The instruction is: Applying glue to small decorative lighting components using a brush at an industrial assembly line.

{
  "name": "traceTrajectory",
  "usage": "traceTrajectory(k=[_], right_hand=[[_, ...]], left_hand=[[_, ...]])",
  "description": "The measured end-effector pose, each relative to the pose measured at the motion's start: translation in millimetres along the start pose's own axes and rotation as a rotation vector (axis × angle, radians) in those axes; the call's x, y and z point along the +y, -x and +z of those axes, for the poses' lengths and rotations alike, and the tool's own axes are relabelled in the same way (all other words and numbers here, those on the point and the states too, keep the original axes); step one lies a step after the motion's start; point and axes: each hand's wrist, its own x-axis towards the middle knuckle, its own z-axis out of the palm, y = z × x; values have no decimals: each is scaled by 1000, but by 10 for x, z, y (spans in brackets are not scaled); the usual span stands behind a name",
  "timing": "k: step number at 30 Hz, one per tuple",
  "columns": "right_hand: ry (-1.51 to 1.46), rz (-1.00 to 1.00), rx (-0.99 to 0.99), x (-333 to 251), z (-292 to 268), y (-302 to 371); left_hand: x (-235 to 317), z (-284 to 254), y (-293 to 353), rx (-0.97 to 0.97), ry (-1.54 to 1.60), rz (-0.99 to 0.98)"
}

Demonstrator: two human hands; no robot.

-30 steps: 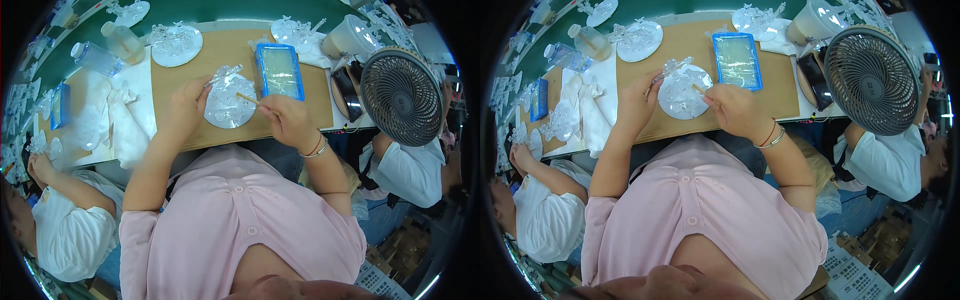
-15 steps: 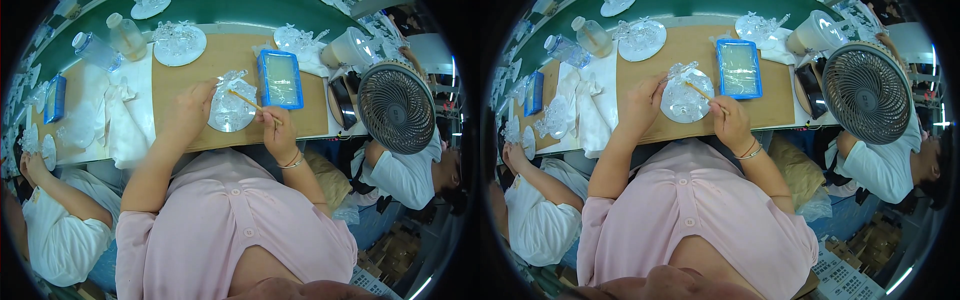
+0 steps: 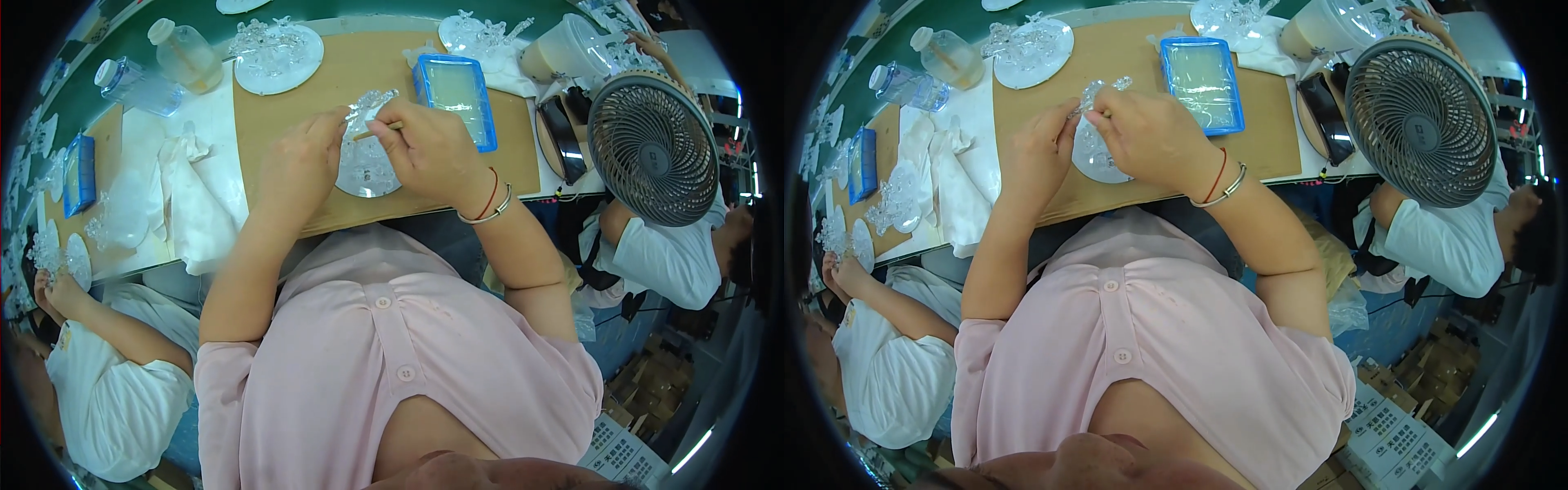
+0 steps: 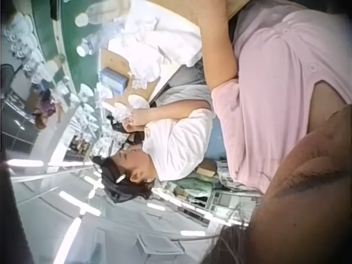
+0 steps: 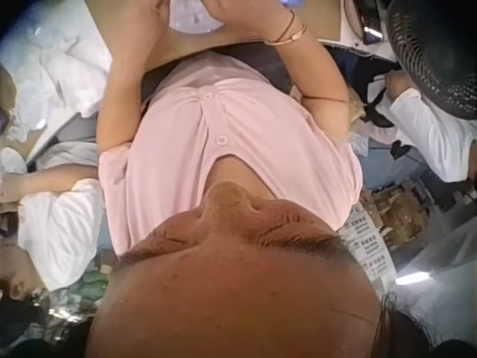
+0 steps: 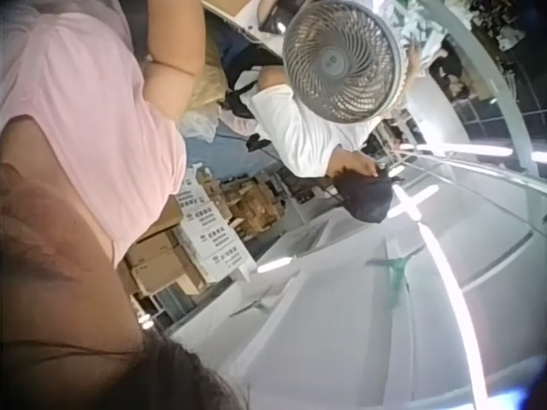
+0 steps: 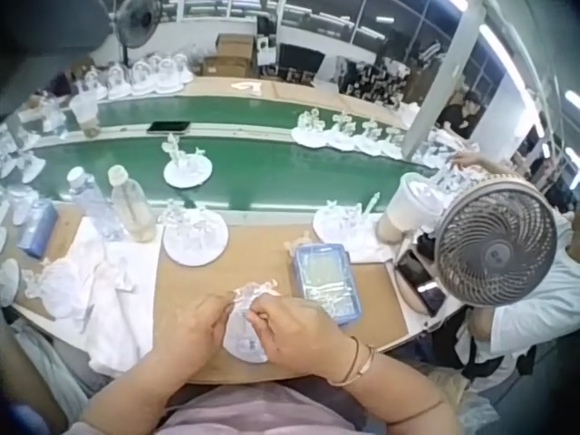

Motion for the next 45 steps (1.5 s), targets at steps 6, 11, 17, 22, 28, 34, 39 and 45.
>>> traceTrajectory(k=[6, 11, 17, 22, 28, 34, 39, 45], right_hand=[[3, -112, -34, -135, 91, -25], [41, -44, -84, -199, 1, 75], [57, -168, -81, -220, 58, 356], [103, -171, -79, -255, 84, 413], [-30, 12, -21, -180, -7, 271], [-179, 192, -36, -55, -47, 296], [-198, 370, 17, -5, -233, 464], [-100, 287, 14, -12, -288, 782]], left_hand=[[-22, -13, 4, -5, 6, 2], [-21, -5, 15, -14, -11, -39], [-56, 15, 7, -3, 48, -9], [-54, 18, 10, -28, 44, -54], [-52, 21, 1, -20, 48, -46], [-27, 1, -3, -19, 25, -24], [-27, -17, -8, -20, 8, -5], [-12, -58, -25, -35, -10, 23]])
